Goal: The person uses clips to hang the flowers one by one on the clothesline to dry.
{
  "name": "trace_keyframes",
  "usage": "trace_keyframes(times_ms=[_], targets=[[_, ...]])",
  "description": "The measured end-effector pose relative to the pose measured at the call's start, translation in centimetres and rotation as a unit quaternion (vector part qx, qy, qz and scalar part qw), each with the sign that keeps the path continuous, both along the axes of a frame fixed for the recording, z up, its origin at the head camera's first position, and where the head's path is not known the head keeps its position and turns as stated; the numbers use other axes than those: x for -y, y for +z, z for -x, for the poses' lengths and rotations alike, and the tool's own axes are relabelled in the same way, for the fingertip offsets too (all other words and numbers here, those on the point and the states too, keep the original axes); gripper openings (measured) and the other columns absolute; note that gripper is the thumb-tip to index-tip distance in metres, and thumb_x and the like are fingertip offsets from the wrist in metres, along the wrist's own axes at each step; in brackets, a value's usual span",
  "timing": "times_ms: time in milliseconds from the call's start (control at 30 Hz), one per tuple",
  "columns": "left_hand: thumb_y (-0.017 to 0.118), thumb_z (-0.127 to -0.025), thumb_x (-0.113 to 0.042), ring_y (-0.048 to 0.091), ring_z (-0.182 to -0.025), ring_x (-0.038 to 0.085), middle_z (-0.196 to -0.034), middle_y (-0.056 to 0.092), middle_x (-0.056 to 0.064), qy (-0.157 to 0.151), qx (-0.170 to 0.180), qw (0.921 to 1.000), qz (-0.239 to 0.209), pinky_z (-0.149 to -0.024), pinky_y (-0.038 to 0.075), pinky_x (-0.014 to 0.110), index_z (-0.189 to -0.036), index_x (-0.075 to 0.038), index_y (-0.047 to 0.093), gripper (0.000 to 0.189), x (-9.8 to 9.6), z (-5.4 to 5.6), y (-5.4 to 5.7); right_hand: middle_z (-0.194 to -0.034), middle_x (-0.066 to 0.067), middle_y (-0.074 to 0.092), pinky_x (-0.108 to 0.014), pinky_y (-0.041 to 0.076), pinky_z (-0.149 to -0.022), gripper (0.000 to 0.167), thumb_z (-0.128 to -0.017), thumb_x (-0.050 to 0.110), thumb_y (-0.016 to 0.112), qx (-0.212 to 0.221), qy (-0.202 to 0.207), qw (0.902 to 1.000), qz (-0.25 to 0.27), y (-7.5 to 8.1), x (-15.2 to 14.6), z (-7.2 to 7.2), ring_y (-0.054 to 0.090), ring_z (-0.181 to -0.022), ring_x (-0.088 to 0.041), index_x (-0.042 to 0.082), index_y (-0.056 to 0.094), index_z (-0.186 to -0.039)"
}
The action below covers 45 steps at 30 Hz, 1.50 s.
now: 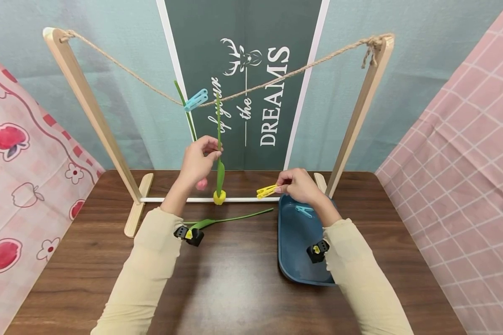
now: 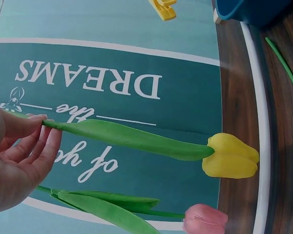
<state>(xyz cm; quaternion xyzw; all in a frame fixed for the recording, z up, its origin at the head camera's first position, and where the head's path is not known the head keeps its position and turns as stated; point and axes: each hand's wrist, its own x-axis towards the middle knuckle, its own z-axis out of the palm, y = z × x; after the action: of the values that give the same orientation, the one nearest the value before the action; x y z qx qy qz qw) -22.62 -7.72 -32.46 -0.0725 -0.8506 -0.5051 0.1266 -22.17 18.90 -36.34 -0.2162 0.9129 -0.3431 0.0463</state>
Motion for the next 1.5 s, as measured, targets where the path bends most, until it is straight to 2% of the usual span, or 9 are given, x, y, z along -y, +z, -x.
trace_keyframes(times_ms=[200, 467, 600, 800, 1067, 1267, 1500], targets=[[0.059, -0.086, 0.002, 0.058, -0.083, 0.019, -0.09, 0.063, 0.009, 0.0, -0.008, 0.9999, -0.011, -0.074, 0.049, 0.028, -0.096, -0.001, 0.061, 0.011, -0.1, 0.3, 0.4, -0.065, -0.001, 0.059, -0.032, 0.042, -0.055, 0.009, -0.081, 0.0, 0.065, 0.004, 0.006, 0.9999, 0.013, 0.0, 0.0, 0.1, 0.052, -0.06, -0.019, 0.006, 0.066, -0.073], [0.059, -0.086, 0.002, 0.059, -0.084, 0.02, -0.091, 0.063, 0.01, 0.0, -0.02, 0.9997, -0.015, -0.074, 0.05, 0.028, -0.098, 0.0, 0.06, 0.012, -0.3, 0.6, 0.8, -0.067, -0.009, 0.061, -0.032, 0.043, -0.055, 0.009, -0.081, 0.0, 0.065, 0.004, 0.01, 0.9998, 0.019, 0.0, 0.1, 0.2, 0.055, -0.063, -0.029, 0.005, 0.066, -0.074], [0.059, -0.086, 0.002, 0.058, -0.085, 0.02, -0.092, 0.063, 0.01, 0.003, -0.013, 0.9997, -0.02, -0.074, 0.05, 0.028, -0.098, 0.0, 0.06, 0.012, -0.3, 0.7, 0.9, -0.069, -0.011, 0.061, -0.032, 0.043, -0.056, 0.009, -0.081, -0.001, 0.064, 0.004, 0.011, 0.9997, 0.022, 0.0, 0.1, 0.3, 0.053, -0.061, -0.024, 0.004, 0.066, -0.074], [0.059, -0.086, 0.001, 0.058, -0.087, 0.019, -0.093, 0.063, 0.009, 0.003, 0.004, 0.9994, -0.033, -0.075, 0.05, 0.027, -0.099, -0.001, 0.06, 0.013, -0.3, 0.8, 1.1, -0.067, -0.006, 0.06, -0.03, 0.044, -0.054, 0.008, -0.08, -0.004, 0.064, -0.006, 0.01, 0.9996, 0.028, 0.4, 0.1, 0.3, 0.053, -0.061, -0.025, 0.002, 0.066, -0.074], [0.059, -0.086, 0.003, 0.059, -0.086, 0.019, -0.091, 0.064, 0.009, 0.008, -0.023, 0.9996, -0.017, -0.076, 0.048, 0.027, -0.097, 0.0, 0.06, 0.012, -0.2, 1.2, 1.0, -0.065, -0.006, 0.061, -0.029, 0.043, -0.053, 0.008, -0.08, -0.001, 0.065, -0.025, 0.005, 0.9996, 0.013, 1.7, 0.2, 0.6, 0.052, -0.059, -0.022, 0.002, 0.065, -0.073], [0.058, -0.086, 0.002, 0.058, -0.086, 0.019, -0.092, 0.063, 0.009, 0.008, -0.014, 0.9997, -0.019, -0.075, 0.049, 0.027, -0.098, -0.001, 0.06, 0.012, -0.2, 1.2, 1.0, -0.064, -0.004, 0.06, -0.028, 0.044, -0.052, 0.009, -0.08, -0.003, 0.066, -0.034, 0.0, 0.9994, 0.006, 3.1, 0.1, 0.9, 0.054, -0.059, -0.023, 0.002, 0.064, -0.072], [0.058, -0.087, 0.002, 0.058, -0.087, 0.018, -0.092, 0.063, 0.008, 0.008, 0.002, 0.9996, -0.026, -0.075, 0.049, 0.027, -0.099, -0.001, 0.06, 0.012, -0.3, 1.1, 1.0, -0.064, -0.004, 0.059, -0.028, 0.041, -0.051, 0.008, -0.081, 0.0, 0.065, -0.052, -0.01, 0.9986, -0.004, 4.9, 0.1, 1.0, 0.05, -0.057, -0.018, 0.002, 0.065, -0.074]])
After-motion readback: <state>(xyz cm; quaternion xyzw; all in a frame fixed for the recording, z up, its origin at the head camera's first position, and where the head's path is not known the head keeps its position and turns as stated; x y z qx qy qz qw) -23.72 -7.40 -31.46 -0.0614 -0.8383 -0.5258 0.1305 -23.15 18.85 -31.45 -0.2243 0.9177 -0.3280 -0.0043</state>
